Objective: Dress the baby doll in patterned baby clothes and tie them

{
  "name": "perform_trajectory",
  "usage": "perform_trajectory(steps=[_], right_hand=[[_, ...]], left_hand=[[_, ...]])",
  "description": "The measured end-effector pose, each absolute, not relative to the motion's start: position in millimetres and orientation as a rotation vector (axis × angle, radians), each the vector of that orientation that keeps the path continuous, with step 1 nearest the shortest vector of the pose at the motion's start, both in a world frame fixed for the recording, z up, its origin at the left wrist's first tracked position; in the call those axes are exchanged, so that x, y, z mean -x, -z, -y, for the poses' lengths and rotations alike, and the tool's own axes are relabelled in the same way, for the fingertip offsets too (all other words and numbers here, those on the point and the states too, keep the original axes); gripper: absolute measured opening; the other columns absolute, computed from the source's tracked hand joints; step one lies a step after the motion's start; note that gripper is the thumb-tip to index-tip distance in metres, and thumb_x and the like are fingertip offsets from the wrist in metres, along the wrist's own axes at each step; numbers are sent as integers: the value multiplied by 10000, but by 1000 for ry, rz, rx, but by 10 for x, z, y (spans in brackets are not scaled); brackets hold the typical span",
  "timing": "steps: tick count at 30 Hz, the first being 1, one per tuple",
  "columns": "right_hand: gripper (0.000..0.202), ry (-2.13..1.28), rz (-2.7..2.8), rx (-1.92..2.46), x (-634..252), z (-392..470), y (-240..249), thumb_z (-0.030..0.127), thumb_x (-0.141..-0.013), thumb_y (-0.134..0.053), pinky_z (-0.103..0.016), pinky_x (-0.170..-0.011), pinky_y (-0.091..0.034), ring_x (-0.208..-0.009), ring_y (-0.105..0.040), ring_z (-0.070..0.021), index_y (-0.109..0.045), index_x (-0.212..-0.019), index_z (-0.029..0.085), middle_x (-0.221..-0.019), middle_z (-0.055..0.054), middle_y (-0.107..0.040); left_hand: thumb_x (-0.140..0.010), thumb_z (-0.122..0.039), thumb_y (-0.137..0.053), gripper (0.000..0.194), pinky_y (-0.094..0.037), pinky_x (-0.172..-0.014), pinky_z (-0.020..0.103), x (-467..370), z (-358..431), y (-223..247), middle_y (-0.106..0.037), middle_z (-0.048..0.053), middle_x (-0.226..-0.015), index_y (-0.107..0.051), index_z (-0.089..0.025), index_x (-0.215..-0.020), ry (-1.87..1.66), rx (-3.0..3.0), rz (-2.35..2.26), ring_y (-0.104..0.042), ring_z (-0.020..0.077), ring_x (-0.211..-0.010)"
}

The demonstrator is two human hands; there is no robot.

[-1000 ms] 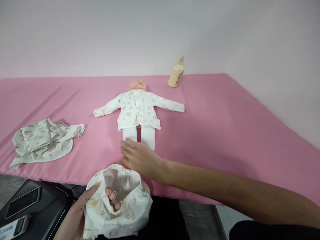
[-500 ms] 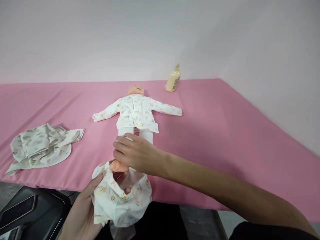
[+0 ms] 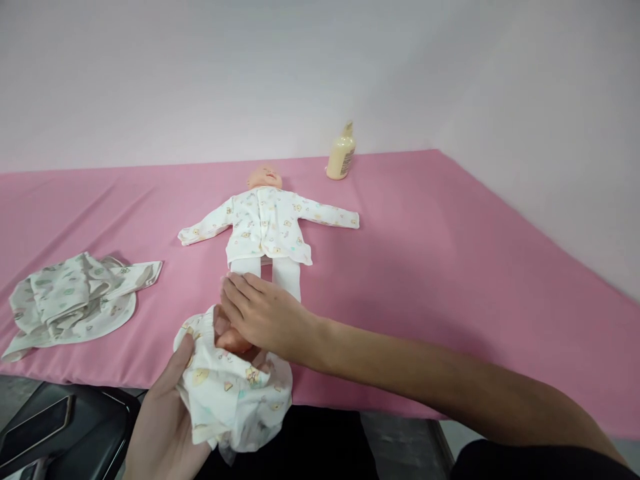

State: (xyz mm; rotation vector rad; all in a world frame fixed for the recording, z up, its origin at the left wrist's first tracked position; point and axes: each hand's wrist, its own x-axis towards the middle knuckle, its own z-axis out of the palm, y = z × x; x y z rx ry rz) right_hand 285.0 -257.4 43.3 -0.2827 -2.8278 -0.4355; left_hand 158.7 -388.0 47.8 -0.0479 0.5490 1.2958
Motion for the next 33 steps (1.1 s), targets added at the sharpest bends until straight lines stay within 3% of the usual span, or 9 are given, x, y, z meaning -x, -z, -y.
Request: perform_trajectory(steps=[5, 10, 13, 16, 18, 20, 25, 33], right_hand=[[396, 451, 2818, 226, -2854, 2581, -334, 85, -972, -347, -470, -1117, -411, -1339, -487, -319, -528, -1315, 8, -1409, -227, -542], [407, 222, 2838, 231, -2976, 2531, -424, 55, -947, -387, -471, -1127, -396, -1402, -400, -293, -496, -1339, 68, -1456, -182, -497], [325, -49, 2865, 287, -3080, 2551, -611, 25, -941, -380, -440, -1046, -451, -1306, -484, -257, -556, -1207, 90, -1348, -185, -554], [154, -420, 2839, 548, -3134, 2675, -760, 165, -984, -439, -388, -907, -502, -1014, -594, -203, -590, -956, 151, -1051, -101, -632], [165, -653, 2763, 725, -3132, 2797, -772, 331, -943, -572, -375, -857, -504, -916, -592, -195, -579, -931, 166, -969, -64, -625], [249, -802, 2701, 843, -3111, 2909, -718, 376, -870, -667, -378, -847, -495, -923, -594, -209, -577, -970, 165, -991, -66, -633], [374, -1016, 2591, 978, -3080, 3002, -563, 203, -784, -691, -402, -942, -439, -1056, -582, -250, -560, -1132, 157, -1086, -95, -654], [258, -1121, 2493, 968, -3090, 2984, -479, 56, -755, -555, -370, -892, -419, -1008, -543, -220, -539, -984, 173, -1012, -65, -635]], left_hand=[[-1002, -400, -437, 443, -413, -1105, 467, -1645, 3777, -446, -677, 116, -1235, -549, -229, -1396, -1310, 41, -551, -581, 278, -1251], [-993, -406, -465, 447, -437, -1086, 469, -1662, 3755, -444, -670, 115, -1252, -556, -224, -1391, -1304, 61, -596, -594, 290, -1234], [-984, -424, -482, 455, -454, -1071, 458, -1660, 3719, -420, -680, 106, -1236, -561, -222, -1384, -1282, 69, -632, -624, 288, -1191], [-987, -425, -474, 463, -461, -1064, 436, -1651, 3678, -374, -691, 110, -1212, -562, -200, -1382, -1252, 53, -623, -635, 283, -1176], [-990, -422, -466, 470, -464, -1060, 429, -1648, 3661, -347, -691, 113, -1208, -553, -192, -1390, -1248, 40, -621, -633, 283, -1181], [-989, -421, -469, 472, -466, -1059, 424, -1654, 3655, -331, -687, 110, -1214, -544, -199, -1399, -1261, 39, -635, -633, 281, -1180], [-990, -359, -484, 447, -458, -1074, 407, -1705, 3663, -345, -680, 95, -1234, -530, -218, -1412, -1350, 52, -695, -637, 262, -1177], [-997, -288, -465, 434, -436, -1097, 378, -1714, 3674, -359, -683, 81, -1242, -520, -224, -1423, -1406, 92, -713, -632, 234, -1184]])
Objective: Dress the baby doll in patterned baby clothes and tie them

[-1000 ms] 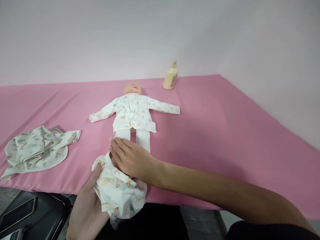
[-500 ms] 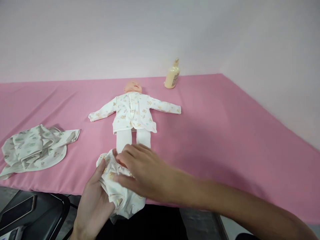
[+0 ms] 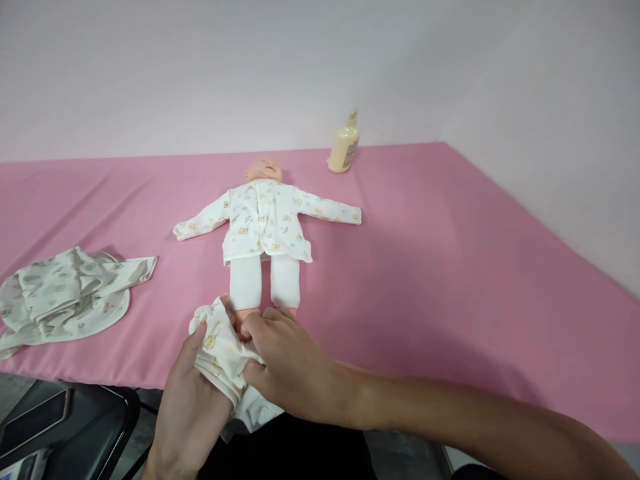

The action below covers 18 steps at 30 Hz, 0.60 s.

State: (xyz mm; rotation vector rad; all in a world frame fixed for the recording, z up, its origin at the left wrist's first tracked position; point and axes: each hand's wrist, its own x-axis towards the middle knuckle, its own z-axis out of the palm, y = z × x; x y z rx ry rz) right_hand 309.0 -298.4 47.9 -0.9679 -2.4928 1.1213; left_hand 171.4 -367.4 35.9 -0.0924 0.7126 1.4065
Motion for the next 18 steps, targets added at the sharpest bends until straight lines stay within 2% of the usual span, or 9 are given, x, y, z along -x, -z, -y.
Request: perform_trajectory(steps=[6, 8, 13, 16, 18], right_hand=[[160, -1152, 2401, 1167, -3089, 2886, -447, 74, -719, -520, -310, -699, -378, -803, -497, -168, -444, -793, 194, -889, -29, -581], [162, -1265, 2312, 1218, -3106, 2856, -479, 85, -711, -518, -282, -626, -346, -731, -458, -140, -420, -774, 198, -844, -8, -540], [137, -1842, 2004, 1146, -3161, 2815, -541, 142, -766, -523, -233, -525, -312, -619, -387, -98, -439, -855, 205, -721, 49, -438], [304, -1969, 2037, 1008, -3189, 2789, -548, 163, -721, -640, -223, -554, -361, -666, -441, -98, -464, -966, 203, -817, 37, -504], [412, -1923, 2133, 952, -3197, 2783, -535, 151, -672, -691, -233, -597, -404, -733, -495, -116, -478, -1022, 202, -928, 7, -552]], left_hand=[[-984, -326, -487, 451, -443, -1083, 389, -1725, 3642, -330, -684, 101, -1223, -531, -180, -1408, -1389, 63, -700, -637, 246, -1167], [-981, -343, -491, 453, -456, -1066, 395, -1730, 3625, -320, -689, 101, -1206, -537, -175, -1399, -1378, 57, -694, -643, 253, -1153], [-970, -390, -511, 450, -500, -1004, 393, -1716, 3607, -283, -698, 81, -1159, -551, -206, -1379, -1367, 28, -708, -664, 254, -1093], [-961, -385, -530, 447, -510, -990, 403, -1690, 3608, -277, -695, 82, -1153, -551, -215, -1374, -1386, 16, -735, -679, 250, -1058], [-956, -379, -540, 437, -510, -993, 406, -1673, 3608, -285, -694, 77, -1159, -558, -228, -1366, -1387, 26, -741, -681, 247, -1057]])
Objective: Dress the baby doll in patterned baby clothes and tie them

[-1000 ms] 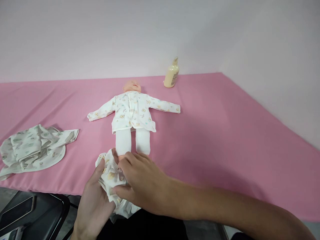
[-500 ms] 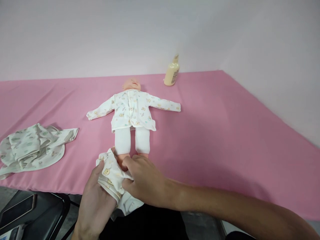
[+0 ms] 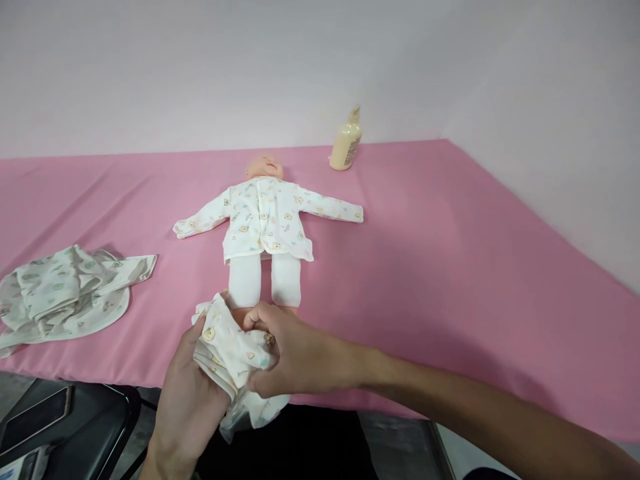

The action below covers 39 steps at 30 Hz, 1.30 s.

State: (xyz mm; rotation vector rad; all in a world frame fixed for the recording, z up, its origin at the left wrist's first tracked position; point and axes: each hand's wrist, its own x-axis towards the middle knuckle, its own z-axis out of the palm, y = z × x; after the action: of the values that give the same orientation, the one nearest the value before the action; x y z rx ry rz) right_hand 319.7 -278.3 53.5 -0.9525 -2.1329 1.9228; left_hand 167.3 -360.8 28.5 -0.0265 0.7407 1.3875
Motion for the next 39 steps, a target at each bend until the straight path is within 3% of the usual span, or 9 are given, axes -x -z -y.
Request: perform_trajectory(steps=[6, 12, 17, 21, 24, 27, 30, 34, 39], right_hand=[[402, -1422, 2356, 1011, -3150, 2851, -411, 181, -728, -702, -346, -854, -456, -1071, -553, -239, -549, -1099, 194, -1121, -80, -618], [279, -1054, 2563, 1008, -3091, 2877, -365, 181, -786, -703, -380, -905, -421, -991, -598, -244, -621, -1052, 179, -1031, -86, -684], [136, -889, 2664, 968, -3096, 2818, -377, 93, -803, -615, -348, -841, -407, -865, -582, -209, -636, -903, 184, -861, -59, -668], [162, -842, 2674, 1008, -3101, 2735, -384, 34, -764, -558, -295, -723, -371, -772, -515, -172, -513, -724, 184, -766, -29, -599], [218, -764, 2655, 1070, -3093, 2660, -382, -4, -712, -512, -268, -587, -282, -674, -429, -131, -413, -686, 188, -819, -27, -557], [258, -668, 2615, 1124, -3063, 2567, -382, -25, -672, -476, -271, -537, -214, -621, -359, -111, -345, -688, 196, -853, -21, -525], [261, -637, 2558, 1189, -3015, 2447, -368, 1, -687, -474, -276, -531, -199, -594, -338, -114, -313, -691, 207, -754, 0, -506], [174, -611, 2451, 1283, -2965, 2284, -301, 56, -737, -481, -273, -546, -223, -608, -418, -130, -397, -757, 207, -740, -9, -559], [175, -651, 2460, 1297, -2988, 2267, -302, 128, -788, -529, -274, -602, -319, -776, -559, -195, -526, -951, 191, -901, -61, -646]], left_hand=[[-954, -376, -527, 404, -504, -1005, 432, -1665, 3616, -324, -703, 84, -1154, -600, -209, -1315, -1341, 41, -717, -668, 264, -1095], [-949, -364, -533, 388, -506, -1008, 427, -1669, 3619, -312, -714, 95, -1136, -629, -175, -1274, -1329, 22, -737, -661, 269, -1114], [-950, -332, -529, 397, -488, -1044, 414, -1663, 3628, -318, -707, 99, -1170, -617, -160, -1297, -1346, 36, -730, -650, 262, -1142], [-952, -298, -525, 423, -456, -1084, 420, -1658, 3643, -325, -695, 99, -1213, -579, -166, -1351, -1372, 66, -759, -643, 261, -1162], [-955, -290, -514, 442, -415, -1122, 420, -1653, 3675, -330, -694, 111, -1223, -566, -149, -1370, -1359, 95, -754, -630, 267, -1189], [-964, -328, -490, 475, -363, -1159, 418, -1647, 3730, -320, -681, 124, -1251, -553, -132, -1392, -1328, 69, -713, -592, 278, -1244], [-978, -355, -452, 508, -314, -1188, 423, -1651, 3795, -296, -649, 120, -1310, -507, -151, -1441, -1320, -7, -685, -539, 278, -1306], [-974, -311, -453, 510, -292, -1198, 442, -1665, 3877, -258, -616, 104, -1358, -472, -191, -1470, -1374, -160, -705, -487, 266, -1351], [-933, -270, -562, 437, -364, -1156, 422, -1513, 4063, -164, -623, 88, -1348, -588, -231, -1368, -1296, -288, -898, -535, 259, -1294]])
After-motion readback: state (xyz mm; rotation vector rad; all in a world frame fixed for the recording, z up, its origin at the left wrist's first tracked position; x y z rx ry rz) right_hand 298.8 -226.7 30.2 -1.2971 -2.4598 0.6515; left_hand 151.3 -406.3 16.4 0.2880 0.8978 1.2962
